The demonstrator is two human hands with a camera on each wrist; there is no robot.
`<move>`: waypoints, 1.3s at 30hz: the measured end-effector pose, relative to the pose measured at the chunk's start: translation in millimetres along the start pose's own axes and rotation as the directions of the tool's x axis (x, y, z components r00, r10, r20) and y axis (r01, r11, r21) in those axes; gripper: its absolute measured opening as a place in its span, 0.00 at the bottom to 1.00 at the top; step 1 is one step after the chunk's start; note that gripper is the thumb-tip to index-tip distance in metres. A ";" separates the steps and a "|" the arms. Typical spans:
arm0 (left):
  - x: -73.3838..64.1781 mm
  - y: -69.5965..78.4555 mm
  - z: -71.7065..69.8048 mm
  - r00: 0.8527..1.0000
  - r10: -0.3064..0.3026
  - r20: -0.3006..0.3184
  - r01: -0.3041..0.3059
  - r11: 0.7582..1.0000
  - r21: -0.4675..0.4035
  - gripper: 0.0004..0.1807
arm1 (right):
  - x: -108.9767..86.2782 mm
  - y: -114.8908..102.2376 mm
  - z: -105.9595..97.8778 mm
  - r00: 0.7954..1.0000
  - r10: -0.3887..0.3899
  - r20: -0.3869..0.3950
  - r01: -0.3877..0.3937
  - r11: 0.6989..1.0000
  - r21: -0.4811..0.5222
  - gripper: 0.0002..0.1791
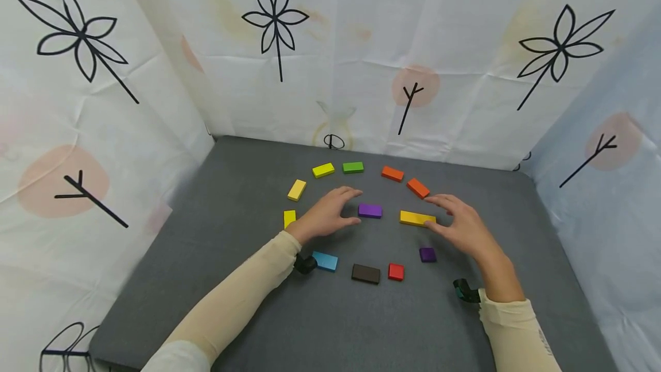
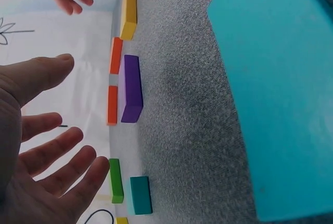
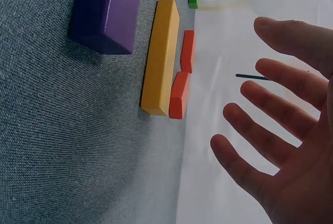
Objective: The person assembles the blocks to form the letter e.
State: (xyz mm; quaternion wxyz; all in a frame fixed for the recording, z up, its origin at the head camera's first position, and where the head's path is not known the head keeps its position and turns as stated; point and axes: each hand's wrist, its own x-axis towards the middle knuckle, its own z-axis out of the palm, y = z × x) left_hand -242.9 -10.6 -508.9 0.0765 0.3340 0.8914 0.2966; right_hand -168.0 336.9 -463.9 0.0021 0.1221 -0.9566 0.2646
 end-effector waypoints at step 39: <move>41.0 -2.3 17.9 0.990 -0.017 0.141 -0.002 0.991 0.135 0.34 | 21.3 19.1 31.2 0.996 -0.030 0.084 0.032 0.999 -0.020 0.27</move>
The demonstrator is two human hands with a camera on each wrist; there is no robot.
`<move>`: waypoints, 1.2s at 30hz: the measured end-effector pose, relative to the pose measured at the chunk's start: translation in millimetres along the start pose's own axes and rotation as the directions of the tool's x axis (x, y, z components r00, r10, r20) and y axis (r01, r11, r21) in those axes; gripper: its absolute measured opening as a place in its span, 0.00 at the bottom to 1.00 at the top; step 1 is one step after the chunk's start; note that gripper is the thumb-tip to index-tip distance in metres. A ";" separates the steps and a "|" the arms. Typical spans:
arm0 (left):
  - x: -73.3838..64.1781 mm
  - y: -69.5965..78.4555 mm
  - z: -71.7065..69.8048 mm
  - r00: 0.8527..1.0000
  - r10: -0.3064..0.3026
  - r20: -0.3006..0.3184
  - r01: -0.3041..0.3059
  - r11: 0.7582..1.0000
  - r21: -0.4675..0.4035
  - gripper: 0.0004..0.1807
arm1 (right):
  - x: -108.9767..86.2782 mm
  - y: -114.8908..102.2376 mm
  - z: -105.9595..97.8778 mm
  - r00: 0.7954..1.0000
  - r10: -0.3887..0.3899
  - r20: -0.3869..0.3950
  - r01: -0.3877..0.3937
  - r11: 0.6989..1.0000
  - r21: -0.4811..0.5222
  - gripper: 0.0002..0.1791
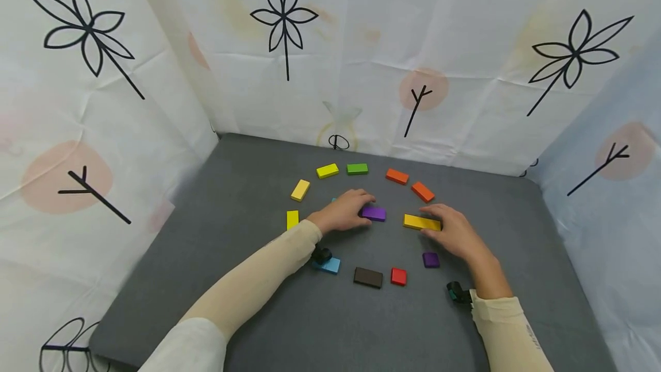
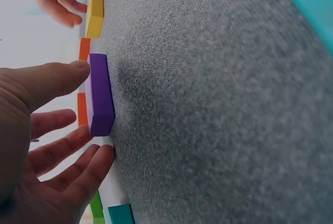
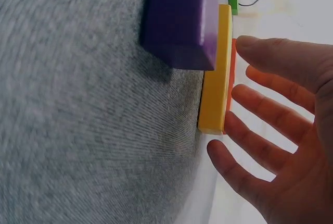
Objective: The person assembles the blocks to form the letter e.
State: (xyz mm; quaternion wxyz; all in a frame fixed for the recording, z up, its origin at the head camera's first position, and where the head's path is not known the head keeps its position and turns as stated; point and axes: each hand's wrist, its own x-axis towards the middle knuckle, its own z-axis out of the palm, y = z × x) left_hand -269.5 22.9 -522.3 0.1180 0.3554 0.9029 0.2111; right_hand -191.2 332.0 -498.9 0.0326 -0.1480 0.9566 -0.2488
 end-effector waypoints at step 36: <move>19.9 7.6 9.6 1.000 0.017 0.008 -0.018 0.998 0.056 0.21 | 10.1 -2.2 3.3 1.000 -0.007 -0.004 0.007 0.999 -0.031 0.18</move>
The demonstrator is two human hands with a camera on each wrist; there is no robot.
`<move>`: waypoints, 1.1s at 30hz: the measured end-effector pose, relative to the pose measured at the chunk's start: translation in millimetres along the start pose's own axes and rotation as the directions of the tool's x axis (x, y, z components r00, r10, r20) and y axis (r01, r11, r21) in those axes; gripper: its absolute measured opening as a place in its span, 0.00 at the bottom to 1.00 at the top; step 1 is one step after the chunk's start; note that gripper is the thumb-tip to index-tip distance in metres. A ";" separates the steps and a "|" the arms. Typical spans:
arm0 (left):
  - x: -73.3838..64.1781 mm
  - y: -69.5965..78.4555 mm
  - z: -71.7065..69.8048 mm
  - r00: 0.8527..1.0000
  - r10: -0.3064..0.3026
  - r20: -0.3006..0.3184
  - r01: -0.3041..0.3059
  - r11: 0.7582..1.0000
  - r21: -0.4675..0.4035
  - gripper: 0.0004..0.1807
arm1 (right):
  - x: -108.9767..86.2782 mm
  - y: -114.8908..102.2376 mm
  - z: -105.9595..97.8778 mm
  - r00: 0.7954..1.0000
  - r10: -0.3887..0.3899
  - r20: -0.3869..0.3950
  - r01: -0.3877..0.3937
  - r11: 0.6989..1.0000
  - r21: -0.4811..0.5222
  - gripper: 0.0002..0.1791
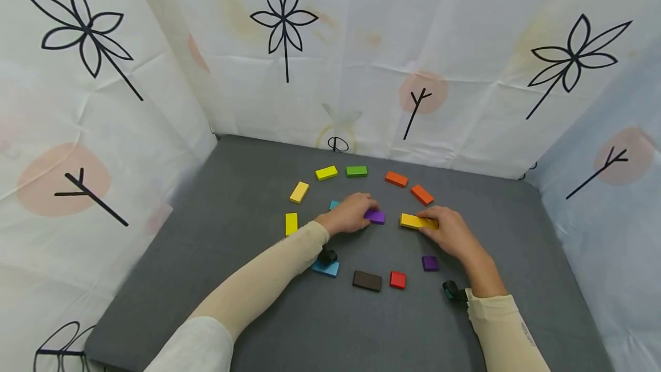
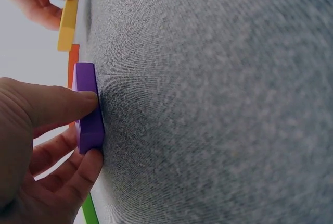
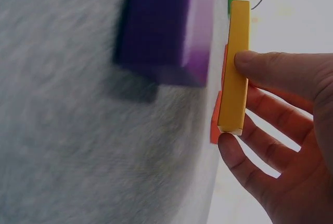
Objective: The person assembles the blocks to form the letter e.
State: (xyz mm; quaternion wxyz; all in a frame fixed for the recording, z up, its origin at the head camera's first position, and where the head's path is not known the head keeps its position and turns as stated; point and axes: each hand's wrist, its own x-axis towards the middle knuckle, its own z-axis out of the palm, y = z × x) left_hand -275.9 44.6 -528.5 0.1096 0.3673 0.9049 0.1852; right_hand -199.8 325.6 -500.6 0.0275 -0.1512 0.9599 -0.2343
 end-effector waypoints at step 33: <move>-3.1 0.7 -5.4 1.000 0.009 0.007 -0.009 1.000 0.008 0.20 | 18.2 -17.9 11.2 0.999 -0.007 0.043 0.006 1.000 0.024 0.17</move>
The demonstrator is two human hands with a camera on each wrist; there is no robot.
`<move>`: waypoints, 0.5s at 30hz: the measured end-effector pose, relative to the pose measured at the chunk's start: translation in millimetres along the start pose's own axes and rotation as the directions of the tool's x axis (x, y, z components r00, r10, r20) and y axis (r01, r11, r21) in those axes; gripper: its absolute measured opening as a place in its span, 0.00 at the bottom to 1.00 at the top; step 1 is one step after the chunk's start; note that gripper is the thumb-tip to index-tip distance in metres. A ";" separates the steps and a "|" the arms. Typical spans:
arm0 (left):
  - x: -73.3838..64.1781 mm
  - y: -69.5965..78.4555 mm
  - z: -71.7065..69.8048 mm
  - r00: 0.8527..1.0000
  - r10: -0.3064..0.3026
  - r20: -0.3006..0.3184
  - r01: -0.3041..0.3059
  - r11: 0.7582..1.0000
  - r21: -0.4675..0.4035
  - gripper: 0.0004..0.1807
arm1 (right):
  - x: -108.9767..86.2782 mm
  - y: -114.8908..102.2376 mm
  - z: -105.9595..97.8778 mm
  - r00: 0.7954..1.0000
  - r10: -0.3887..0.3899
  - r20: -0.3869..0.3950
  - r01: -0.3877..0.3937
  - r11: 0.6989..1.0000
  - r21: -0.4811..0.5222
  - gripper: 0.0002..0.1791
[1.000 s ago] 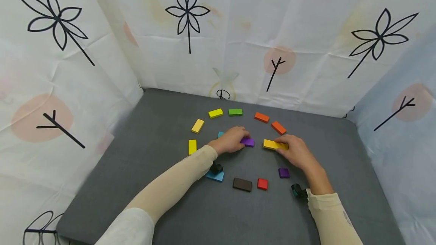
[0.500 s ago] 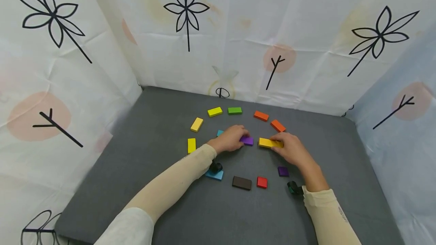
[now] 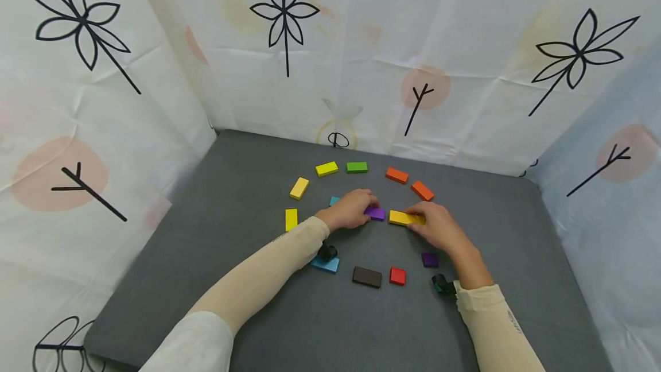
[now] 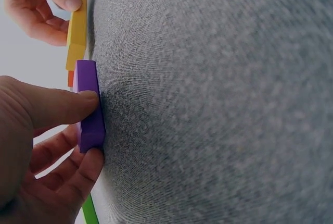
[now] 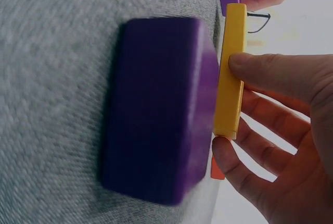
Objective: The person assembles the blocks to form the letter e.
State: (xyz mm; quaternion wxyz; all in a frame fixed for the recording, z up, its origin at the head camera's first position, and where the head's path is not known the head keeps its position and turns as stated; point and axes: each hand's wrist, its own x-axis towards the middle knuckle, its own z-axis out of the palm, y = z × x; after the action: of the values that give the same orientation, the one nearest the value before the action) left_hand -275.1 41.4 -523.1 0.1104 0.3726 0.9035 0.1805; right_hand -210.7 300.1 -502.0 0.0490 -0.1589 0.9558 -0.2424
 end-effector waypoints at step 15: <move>1.5 4.9 -2.6 1.000 0.007 0.013 -0.007 1.000 -0.007 0.19 | 1.2 4.1 4.7 1.000 -0.005 -0.003 0.005 1.000 -0.002 0.16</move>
State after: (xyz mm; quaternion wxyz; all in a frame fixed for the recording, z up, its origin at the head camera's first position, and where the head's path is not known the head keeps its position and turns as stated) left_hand -273.9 45.1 -518.9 0.1171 0.3765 0.9009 0.1813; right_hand -212.2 301.0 -508.1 0.0468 -0.1609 0.9558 -0.2417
